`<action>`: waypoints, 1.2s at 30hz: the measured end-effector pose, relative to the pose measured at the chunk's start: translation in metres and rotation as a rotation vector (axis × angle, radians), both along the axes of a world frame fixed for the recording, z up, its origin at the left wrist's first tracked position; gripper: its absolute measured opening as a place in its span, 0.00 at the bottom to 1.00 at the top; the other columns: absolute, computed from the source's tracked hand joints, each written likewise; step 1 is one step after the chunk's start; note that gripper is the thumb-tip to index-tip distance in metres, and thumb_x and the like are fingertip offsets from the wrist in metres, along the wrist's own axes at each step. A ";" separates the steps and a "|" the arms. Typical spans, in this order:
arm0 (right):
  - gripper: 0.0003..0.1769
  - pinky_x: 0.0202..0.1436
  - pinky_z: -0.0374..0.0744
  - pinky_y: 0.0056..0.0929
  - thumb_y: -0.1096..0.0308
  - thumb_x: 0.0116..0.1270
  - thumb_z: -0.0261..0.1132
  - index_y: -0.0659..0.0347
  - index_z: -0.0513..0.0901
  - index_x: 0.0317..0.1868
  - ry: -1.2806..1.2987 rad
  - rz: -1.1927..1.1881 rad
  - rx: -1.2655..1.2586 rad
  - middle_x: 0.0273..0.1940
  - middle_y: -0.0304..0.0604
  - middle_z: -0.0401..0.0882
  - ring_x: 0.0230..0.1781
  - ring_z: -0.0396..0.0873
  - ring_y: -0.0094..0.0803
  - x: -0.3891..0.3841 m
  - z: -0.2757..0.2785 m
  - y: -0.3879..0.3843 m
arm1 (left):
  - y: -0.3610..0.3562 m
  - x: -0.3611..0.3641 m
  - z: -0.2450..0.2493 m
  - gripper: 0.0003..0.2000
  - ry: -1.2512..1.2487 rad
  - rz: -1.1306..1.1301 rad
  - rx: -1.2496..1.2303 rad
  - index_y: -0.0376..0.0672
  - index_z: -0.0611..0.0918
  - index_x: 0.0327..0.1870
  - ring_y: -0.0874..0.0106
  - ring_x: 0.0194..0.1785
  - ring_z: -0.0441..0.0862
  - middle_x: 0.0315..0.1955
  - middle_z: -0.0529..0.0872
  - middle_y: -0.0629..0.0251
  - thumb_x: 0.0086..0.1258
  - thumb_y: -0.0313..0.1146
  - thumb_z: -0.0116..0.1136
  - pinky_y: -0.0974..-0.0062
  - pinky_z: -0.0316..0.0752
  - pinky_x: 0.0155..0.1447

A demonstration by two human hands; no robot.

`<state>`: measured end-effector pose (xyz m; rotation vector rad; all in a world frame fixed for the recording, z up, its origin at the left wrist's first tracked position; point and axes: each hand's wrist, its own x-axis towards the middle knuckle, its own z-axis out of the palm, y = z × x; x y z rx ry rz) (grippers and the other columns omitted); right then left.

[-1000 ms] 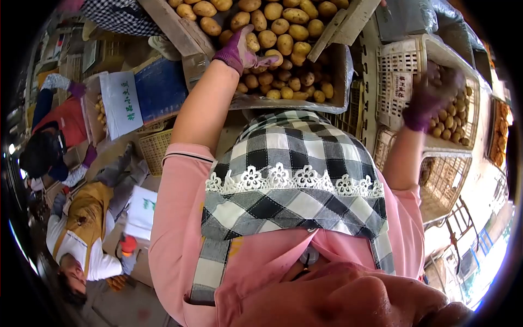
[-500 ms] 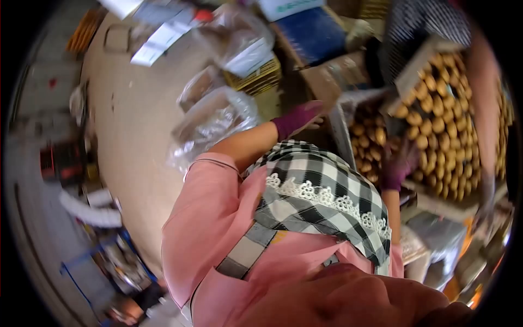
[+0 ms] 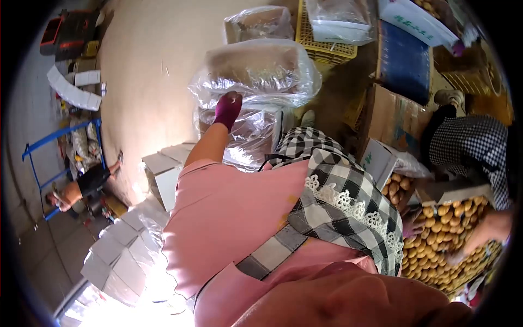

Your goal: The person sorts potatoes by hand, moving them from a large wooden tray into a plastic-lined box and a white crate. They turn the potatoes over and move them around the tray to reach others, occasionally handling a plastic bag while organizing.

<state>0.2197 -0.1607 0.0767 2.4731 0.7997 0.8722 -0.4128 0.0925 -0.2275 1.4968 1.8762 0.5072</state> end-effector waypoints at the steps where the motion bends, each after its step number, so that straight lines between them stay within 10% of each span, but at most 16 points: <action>1: 0.31 0.66 0.53 0.62 0.35 0.64 0.50 0.31 0.66 0.66 -0.001 0.015 0.010 0.72 0.50 0.50 0.69 0.50 0.62 0.000 0.002 -0.006 | 0.000 -0.005 -0.014 0.18 0.118 -0.154 -0.018 0.42 0.80 0.48 0.55 0.50 0.80 0.44 0.83 0.50 0.66 0.45 0.50 0.60 0.74 0.53; 6: 0.32 0.67 0.53 0.59 0.36 0.64 0.50 0.38 0.70 0.64 0.021 -0.031 0.030 0.72 0.51 0.50 0.69 0.51 0.60 -0.001 0.012 -0.048 | 0.043 0.040 0.010 0.12 0.434 -0.442 0.028 0.39 0.76 0.42 0.51 0.43 0.80 0.39 0.82 0.47 0.67 0.39 0.47 0.58 0.76 0.46; 8: 0.32 0.68 0.54 0.58 0.36 0.64 0.51 0.41 0.71 0.63 0.036 -0.025 0.041 0.72 0.52 0.51 0.69 0.51 0.60 -0.003 0.014 -0.057 | 0.055 0.075 0.067 0.20 -0.017 0.027 -0.128 0.37 0.77 0.41 0.48 0.44 0.79 0.41 0.82 0.45 0.64 0.48 0.52 0.57 0.75 0.49; 10: 0.32 0.68 0.54 0.57 0.36 0.64 0.51 0.43 0.73 0.63 0.026 0.021 0.048 0.72 0.53 0.51 0.69 0.51 0.59 -0.005 0.013 -0.068 | 0.061 0.103 0.054 0.23 -0.031 -0.043 0.230 0.36 0.79 0.35 0.48 0.41 0.80 0.35 0.82 0.43 0.62 0.53 0.53 0.58 0.74 0.46; 15: 0.35 0.71 0.52 0.52 0.38 0.64 0.52 0.54 0.74 0.61 0.079 -0.150 -0.004 0.72 0.53 0.50 0.70 0.49 0.56 -0.029 0.036 -0.087 | 0.110 0.190 0.153 0.16 -0.377 -0.222 0.095 0.39 0.79 0.28 0.51 0.32 0.79 0.24 0.80 0.49 0.64 0.45 0.54 0.61 0.73 0.37; 22: 0.32 0.69 0.55 0.51 0.40 0.64 0.54 0.57 0.77 0.56 0.061 -0.075 0.041 0.71 0.52 0.53 0.70 0.50 0.57 -0.045 0.033 -0.084 | 0.168 0.187 0.209 0.11 -0.238 -0.200 0.626 0.40 0.81 0.36 0.56 0.36 0.81 0.32 0.83 0.54 0.66 0.38 0.54 0.64 0.76 0.42; 23: 0.32 0.69 0.56 0.51 0.40 0.64 0.54 0.58 0.78 0.55 0.064 -0.102 0.007 0.71 0.52 0.53 0.70 0.50 0.57 -0.049 0.037 -0.077 | 0.174 0.165 0.183 0.10 -0.134 -0.173 0.808 0.40 0.82 0.37 0.57 0.36 0.81 0.31 0.83 0.53 0.66 0.37 0.54 0.66 0.76 0.41; 24: 0.32 0.69 0.56 0.51 0.40 0.64 0.54 0.59 0.78 0.54 0.065 -0.133 -0.031 0.71 0.52 0.53 0.69 0.51 0.57 -0.054 0.043 -0.068 | 0.166 0.152 0.185 0.10 -0.429 0.106 0.461 0.40 0.82 0.38 0.56 0.38 0.81 0.32 0.83 0.53 0.67 0.37 0.53 0.67 0.76 0.41; 27: 0.29 0.68 0.57 0.52 0.43 0.64 0.56 0.60 0.81 0.51 0.064 -0.046 -0.005 0.70 0.52 0.55 0.68 0.54 0.58 -0.046 0.043 -0.076 | 0.123 0.101 0.064 0.16 -0.016 -0.175 -0.196 0.38 0.80 0.46 0.61 0.39 0.82 0.34 0.84 0.54 0.66 0.41 0.56 0.68 0.76 0.44; 29: 0.28 0.67 0.58 0.54 0.45 0.64 0.56 0.59 0.79 0.53 0.057 -0.007 -0.012 0.70 0.53 0.56 0.66 0.55 0.60 -0.047 0.043 -0.077 | 0.085 0.123 -0.009 0.23 0.032 -0.225 -0.073 0.35 0.78 0.51 0.59 0.43 0.81 0.38 0.84 0.50 0.63 0.46 0.58 0.67 0.75 0.48; 32: 0.29 0.68 0.56 0.54 0.45 0.65 0.56 0.60 0.78 0.55 0.074 0.023 -0.001 0.71 0.54 0.54 0.67 0.53 0.60 -0.046 0.044 -0.074 | 0.097 0.192 0.079 0.33 -0.129 0.148 -0.431 0.34 0.77 0.53 0.50 0.53 0.77 0.45 0.82 0.44 0.57 0.56 0.59 0.61 0.72 0.56; 36: 0.32 0.71 0.53 0.50 0.42 0.66 0.54 0.64 0.79 0.52 0.074 0.009 -0.006 0.71 0.53 0.53 0.70 0.50 0.57 -0.053 0.049 -0.067 | 0.118 0.166 -0.058 0.27 0.278 -0.306 -0.470 0.36 0.79 0.49 0.52 0.54 0.77 0.49 0.80 0.45 0.62 0.53 0.50 0.60 0.72 0.58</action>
